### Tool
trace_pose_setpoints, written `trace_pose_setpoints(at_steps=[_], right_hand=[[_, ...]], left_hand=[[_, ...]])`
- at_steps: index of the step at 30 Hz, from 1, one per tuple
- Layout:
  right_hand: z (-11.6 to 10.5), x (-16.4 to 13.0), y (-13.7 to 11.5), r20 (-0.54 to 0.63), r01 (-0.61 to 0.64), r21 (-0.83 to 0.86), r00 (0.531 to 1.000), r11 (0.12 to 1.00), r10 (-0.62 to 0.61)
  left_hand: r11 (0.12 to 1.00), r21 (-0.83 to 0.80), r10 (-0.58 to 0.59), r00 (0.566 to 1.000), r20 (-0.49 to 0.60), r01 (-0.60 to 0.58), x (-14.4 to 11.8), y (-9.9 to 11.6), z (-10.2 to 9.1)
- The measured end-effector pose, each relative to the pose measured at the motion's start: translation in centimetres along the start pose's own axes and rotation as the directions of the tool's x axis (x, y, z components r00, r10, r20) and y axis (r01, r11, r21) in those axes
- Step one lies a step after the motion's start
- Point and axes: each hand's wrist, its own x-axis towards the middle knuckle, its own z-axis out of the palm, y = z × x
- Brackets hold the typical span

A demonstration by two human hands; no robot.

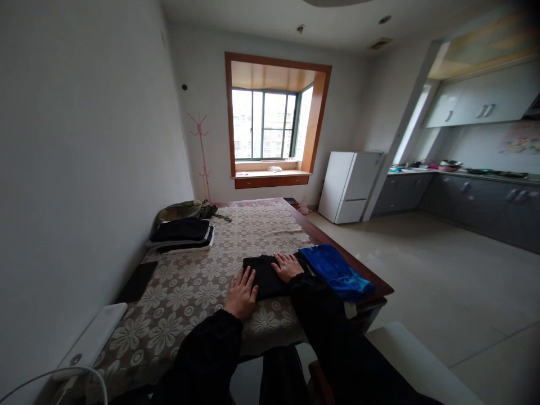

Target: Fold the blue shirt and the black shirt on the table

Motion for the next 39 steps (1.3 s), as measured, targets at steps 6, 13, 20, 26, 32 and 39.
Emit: trace_pose_setpoints(at_steps=[6, 13, 20, 26, 32, 39], right_hand=[[0.0, 0.0, 0.0, -0.004, 0.002, 0.004, 1.0, 1.0, -0.002], [0.3, 0.1, 0.2, -0.015, 0.008, 0.003, 1.0, 1.0, -0.008], [0.3, 0.2, 0.2, 0.003, 0.001, 0.006, 1.0, 1.0, -0.001], [0.0, 0.3, 0.2, 0.029, 0.0, 0.021, 1.0, 1.0, -0.001], [-1.0, 1.4, 0.4, 0.05, 0.002, 0.015, 0.999, 1.0, -0.003], [-2.8, 3.6, 0.2, 0.073, -0.009, 0.02, 0.997, 1.0, 0.008]], left_hand=[[0.989, -0.062, -0.138, 0.99, 0.003, 0.138, -1.0, -0.8, -0.9], [0.979, -0.12, -0.158, 0.985, 0.068, 0.165, -1.4, -1.9, -1.5], [0.973, -0.154, -0.161, 0.984, 0.073, 0.17, -1.3, -2.0, -1.4], [0.964, -0.19, -0.176, 0.981, 0.078, 0.188, -1.6, -2.1, -1.5], [0.956, -0.21, -0.189, 0.978, 0.087, 0.203, -2.0, -1.8, -1.6], [0.956, -0.248, -0.15, 0.987, 0.051, 0.158, -2.1, -1.6, -1.5]])
